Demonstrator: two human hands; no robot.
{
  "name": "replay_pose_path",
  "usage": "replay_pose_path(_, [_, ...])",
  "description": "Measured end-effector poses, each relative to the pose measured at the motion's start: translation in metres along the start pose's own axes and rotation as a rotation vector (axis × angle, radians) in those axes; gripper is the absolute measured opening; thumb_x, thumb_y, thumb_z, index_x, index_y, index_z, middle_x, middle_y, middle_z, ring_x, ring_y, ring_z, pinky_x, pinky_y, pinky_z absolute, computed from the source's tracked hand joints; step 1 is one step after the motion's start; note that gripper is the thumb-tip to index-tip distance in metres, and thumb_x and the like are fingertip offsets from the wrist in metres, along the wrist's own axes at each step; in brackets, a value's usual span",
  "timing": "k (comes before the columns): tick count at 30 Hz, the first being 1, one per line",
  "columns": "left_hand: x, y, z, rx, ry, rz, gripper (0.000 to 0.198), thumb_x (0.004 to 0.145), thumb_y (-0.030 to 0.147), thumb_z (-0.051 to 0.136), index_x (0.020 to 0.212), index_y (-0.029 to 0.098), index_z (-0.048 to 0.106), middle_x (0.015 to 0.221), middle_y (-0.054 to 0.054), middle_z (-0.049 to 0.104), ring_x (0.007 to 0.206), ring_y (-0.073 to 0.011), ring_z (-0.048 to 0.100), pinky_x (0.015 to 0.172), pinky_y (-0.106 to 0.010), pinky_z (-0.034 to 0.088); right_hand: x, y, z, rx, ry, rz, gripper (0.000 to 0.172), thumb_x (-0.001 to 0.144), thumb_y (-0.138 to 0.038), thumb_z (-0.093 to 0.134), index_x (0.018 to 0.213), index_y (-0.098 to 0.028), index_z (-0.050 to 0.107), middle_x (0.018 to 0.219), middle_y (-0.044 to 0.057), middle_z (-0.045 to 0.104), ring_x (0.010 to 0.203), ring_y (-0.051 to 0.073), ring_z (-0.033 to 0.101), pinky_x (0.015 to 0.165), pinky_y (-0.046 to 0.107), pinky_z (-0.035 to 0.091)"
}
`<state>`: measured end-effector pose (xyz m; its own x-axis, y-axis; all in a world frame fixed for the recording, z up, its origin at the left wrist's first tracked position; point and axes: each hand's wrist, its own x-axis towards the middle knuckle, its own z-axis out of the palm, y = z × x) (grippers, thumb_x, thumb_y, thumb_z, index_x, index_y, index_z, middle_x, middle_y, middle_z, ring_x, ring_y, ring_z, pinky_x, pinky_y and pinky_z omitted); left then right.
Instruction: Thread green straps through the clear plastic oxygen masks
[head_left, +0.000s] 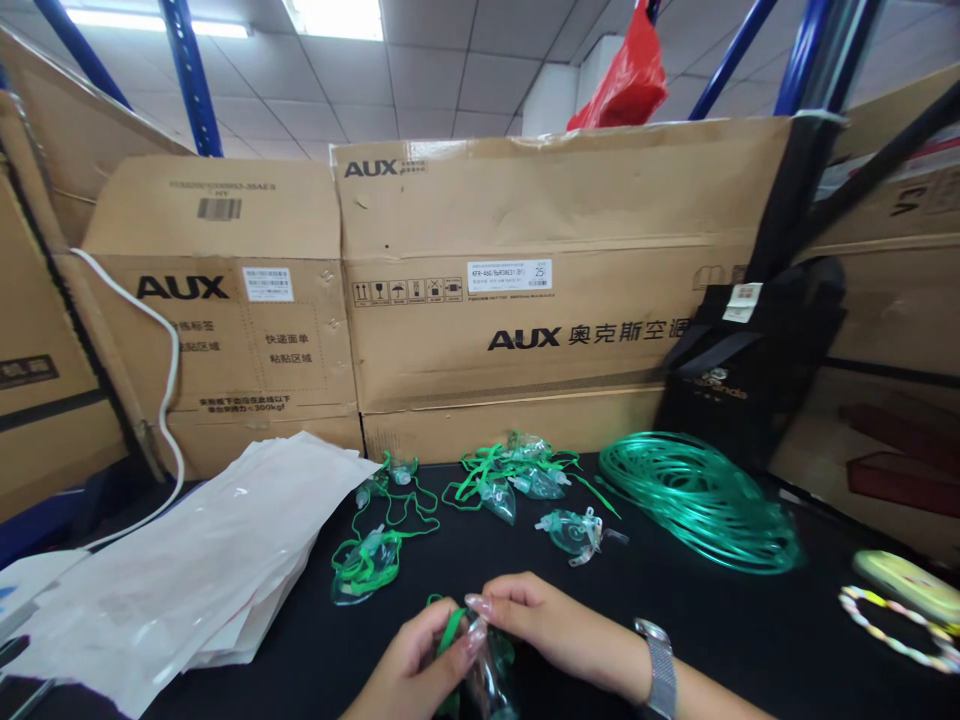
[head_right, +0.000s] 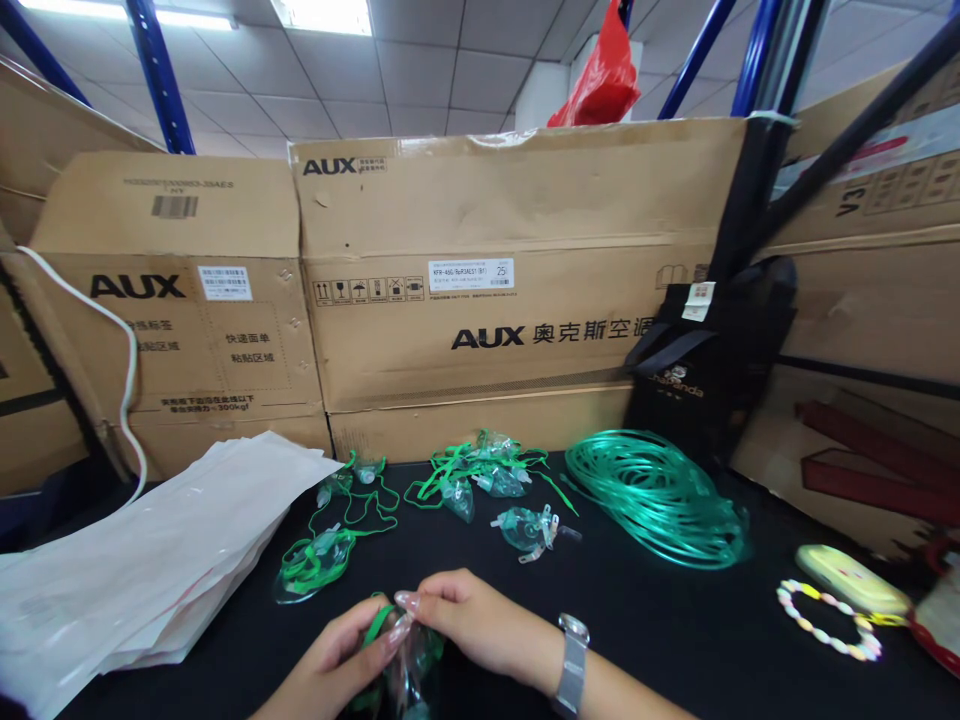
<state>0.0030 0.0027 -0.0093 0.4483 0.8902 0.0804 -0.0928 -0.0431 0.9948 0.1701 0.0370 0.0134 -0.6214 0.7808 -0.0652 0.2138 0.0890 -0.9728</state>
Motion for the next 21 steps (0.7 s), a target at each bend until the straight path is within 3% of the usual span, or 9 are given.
replay_pose_path(21, [0.0022,-0.0038,-0.0028,0.001,-0.007,-0.008,0.035,0.070,0.049,0.057,0.078,0.015,0.056,0.067,0.003,0.042,0.065,-0.0127,0.039,0.063,-0.025,0.031,0.0002,0.0015,0.0001,0.007,-0.004,-0.013,0.046,0.072,-0.057,0.051,0.062,-0.012,0.054,0.057,-0.005,0.036,0.057,0.009,0.028,0.054,0.023,0.024])
